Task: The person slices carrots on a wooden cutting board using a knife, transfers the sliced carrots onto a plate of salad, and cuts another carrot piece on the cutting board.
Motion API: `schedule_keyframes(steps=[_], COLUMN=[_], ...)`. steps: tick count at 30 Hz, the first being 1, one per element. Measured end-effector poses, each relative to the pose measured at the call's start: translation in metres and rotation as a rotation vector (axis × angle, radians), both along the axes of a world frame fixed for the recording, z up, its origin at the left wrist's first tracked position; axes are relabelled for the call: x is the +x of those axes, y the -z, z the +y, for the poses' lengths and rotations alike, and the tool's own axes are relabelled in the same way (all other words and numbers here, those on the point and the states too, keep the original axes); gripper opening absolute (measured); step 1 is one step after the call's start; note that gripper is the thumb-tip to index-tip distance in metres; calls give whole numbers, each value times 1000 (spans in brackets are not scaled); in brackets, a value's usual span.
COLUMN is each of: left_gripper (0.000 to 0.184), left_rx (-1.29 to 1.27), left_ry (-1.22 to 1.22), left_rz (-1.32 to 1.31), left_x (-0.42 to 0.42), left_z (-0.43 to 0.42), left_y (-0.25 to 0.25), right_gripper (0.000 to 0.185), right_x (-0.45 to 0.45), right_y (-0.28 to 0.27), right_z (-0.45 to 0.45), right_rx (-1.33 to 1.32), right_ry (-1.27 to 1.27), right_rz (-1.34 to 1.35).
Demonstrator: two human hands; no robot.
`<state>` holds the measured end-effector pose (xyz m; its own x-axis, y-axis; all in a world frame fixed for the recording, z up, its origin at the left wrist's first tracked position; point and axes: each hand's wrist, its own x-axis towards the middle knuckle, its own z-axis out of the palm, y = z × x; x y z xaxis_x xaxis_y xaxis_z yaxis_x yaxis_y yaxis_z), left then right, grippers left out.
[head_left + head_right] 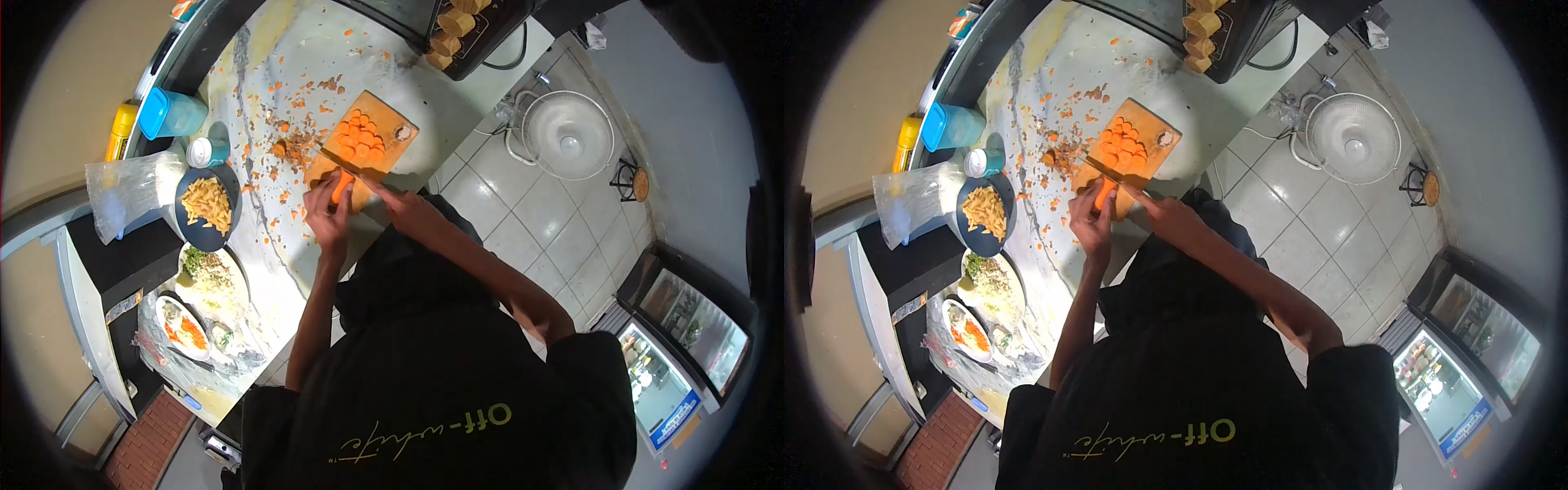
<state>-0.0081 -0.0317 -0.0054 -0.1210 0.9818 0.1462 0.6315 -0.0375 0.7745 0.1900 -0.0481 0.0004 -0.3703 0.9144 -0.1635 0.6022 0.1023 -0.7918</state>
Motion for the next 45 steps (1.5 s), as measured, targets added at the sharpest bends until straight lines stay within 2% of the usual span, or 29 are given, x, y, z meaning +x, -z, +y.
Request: schedule_keyframes(steps=[1,3,4,6,9,11,13,15,20,21,22,23,24,26,27,29,31,33,34,35,36,37,38,39,40,45], left_gripper=[30,30,33,36,41,44,43,43,44,44,42,42,42,41,41,43,42,38,37,37,36,34,33,33,34,40], left_rx=[35,74,25,-17,51,117,104,96,113,116,60,7,10,-87,-84,-114,-50,-386,-266,-267,-202,-137,-220,-365,-350,-248], left_ry=[-4,-10,-9,-19,44,118,106,98,31,9,-41,-91,-112,-257,-280,-516,-646,-682,-733,-770,-760,-756,-796,-841,-844,-927], left_rz=[1,-9,-18,-37,15,185,196,203,188,187,49,-89,-90,-282,-279,-467,-365,-259,-173,-168,-62,48,-70,-97,-65,-117], left_x=[1,3,3,3,1,2,4,8,7,7,7,8,7,1,2,3,1,1,7,12,14,17,23,25,28,28], left_z=[-1,-1,-1,3,9,12,13,16,17,16,15,14,13,8,5,-4,-15,-27,-32,-34,-33,-27,-21,-17,-11,-11], left_y=[3,2,-2,-6,-6,-6,-8,-8,-8,-12,-16,-21,-26,-34,-35,-33,-20,-25,-15,-4,7,-4,-15,-4,-7,3], right_gripper=[73,74,74,69,61,54,49,40,37,37,37,37,38,40,41,37,31,30,30,30,29,29,28,27,23,22], right_x=[-3,2,10,33,44,53,60,69,82,83,85,86,88,90,91,95,95,84,78,74,72,72,70,64,58,60], right_y=[11,24,6,-33,-49,-55,-69,-86,-82,-76,-68,-58,-49,-38,-32,-13,-5,-14,-15,-17,-7,3,13,18,-1,13], right_z=[-3,-9,-8,-10,-22,-27,-29,-27,-5,1,7,17,28,52,66,92,116,132,139,146,155,162,166,166,167,176], right_rx=[7,214,218,-331,-377,-337,-293,-290,-229,-191,-187,-59,68,107,146,119,130,41,117,189,165,162,197,230,49,104], right_ry=[-2,36,22,-61,29,65,100,250,333,352,332,324,314,297,299,274,223,228,213,197,145,100,59,20,12,-110], right_rz=[5,51,47,-102,-129,-126,-123,-116,-151,-153,-157,-181,-201,-202,-200,-155,-119,-116,-100,-83,-71,-58,-37,-12,-59,-72])
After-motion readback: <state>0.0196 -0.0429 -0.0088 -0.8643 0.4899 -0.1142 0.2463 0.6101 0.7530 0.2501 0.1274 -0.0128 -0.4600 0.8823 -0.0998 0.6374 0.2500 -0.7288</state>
